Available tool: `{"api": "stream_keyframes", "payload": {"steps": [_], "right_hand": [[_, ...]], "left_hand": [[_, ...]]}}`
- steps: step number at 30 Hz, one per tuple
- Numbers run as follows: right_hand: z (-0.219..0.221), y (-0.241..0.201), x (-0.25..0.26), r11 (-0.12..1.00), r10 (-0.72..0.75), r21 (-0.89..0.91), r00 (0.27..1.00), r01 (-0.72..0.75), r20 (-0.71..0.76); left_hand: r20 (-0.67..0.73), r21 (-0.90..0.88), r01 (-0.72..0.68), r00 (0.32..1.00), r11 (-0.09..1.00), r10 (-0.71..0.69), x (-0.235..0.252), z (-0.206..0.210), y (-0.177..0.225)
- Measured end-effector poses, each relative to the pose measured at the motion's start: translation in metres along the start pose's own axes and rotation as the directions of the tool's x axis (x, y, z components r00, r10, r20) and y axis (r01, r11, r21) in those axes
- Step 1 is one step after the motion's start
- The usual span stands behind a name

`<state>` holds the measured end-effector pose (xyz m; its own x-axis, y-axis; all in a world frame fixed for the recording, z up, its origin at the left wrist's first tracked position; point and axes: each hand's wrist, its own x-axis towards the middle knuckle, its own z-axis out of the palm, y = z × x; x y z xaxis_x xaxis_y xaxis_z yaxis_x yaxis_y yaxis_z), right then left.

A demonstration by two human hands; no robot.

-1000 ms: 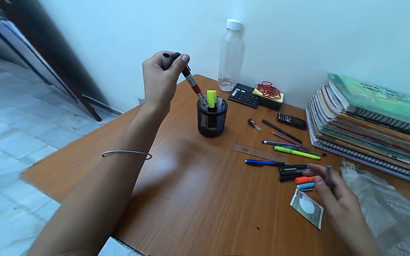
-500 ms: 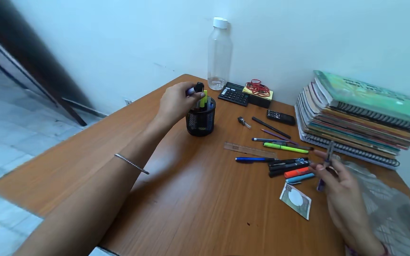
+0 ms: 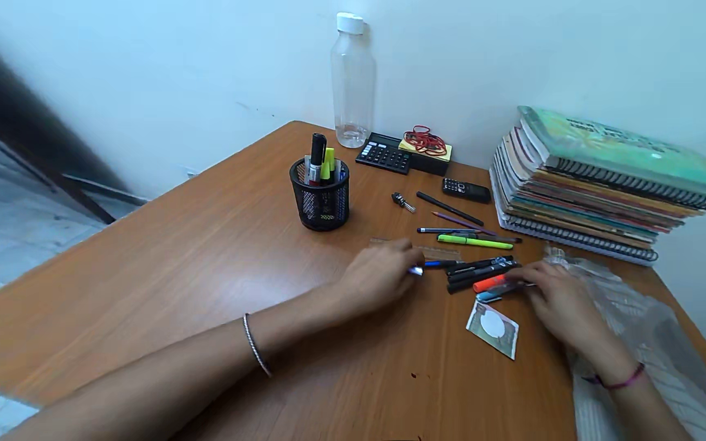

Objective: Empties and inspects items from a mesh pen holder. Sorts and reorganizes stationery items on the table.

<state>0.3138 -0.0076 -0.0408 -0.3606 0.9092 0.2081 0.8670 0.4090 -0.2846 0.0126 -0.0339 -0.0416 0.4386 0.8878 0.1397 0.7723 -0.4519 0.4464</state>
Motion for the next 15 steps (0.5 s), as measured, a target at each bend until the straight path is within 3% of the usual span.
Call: {"api": "stream_keyframes", "payload": {"steps": [2,5,15], "right_hand": [[-0.003,0.002,0.001,1.000,0.014,0.009,0.997,-0.014,0.069],[-0.005,0.003,0.002,1.000,-0.001,0.010,0.992,-0.001,0.128],[0.011,-0.001,0.000,0.989,-0.148,0.034,0.984,0.145,0.103]], "left_hand": [[0.046,-0.014,-0.066,0.997,0.998,0.067,-0.002,0.014,0.004],[0.009,0.032,-0.113,0.994,0.993,0.113,-0.004,0.021,0.007],[-0.171,0.117,-0.183,0.965,0.976,0.201,-0.005,0.032,0.006]]}}
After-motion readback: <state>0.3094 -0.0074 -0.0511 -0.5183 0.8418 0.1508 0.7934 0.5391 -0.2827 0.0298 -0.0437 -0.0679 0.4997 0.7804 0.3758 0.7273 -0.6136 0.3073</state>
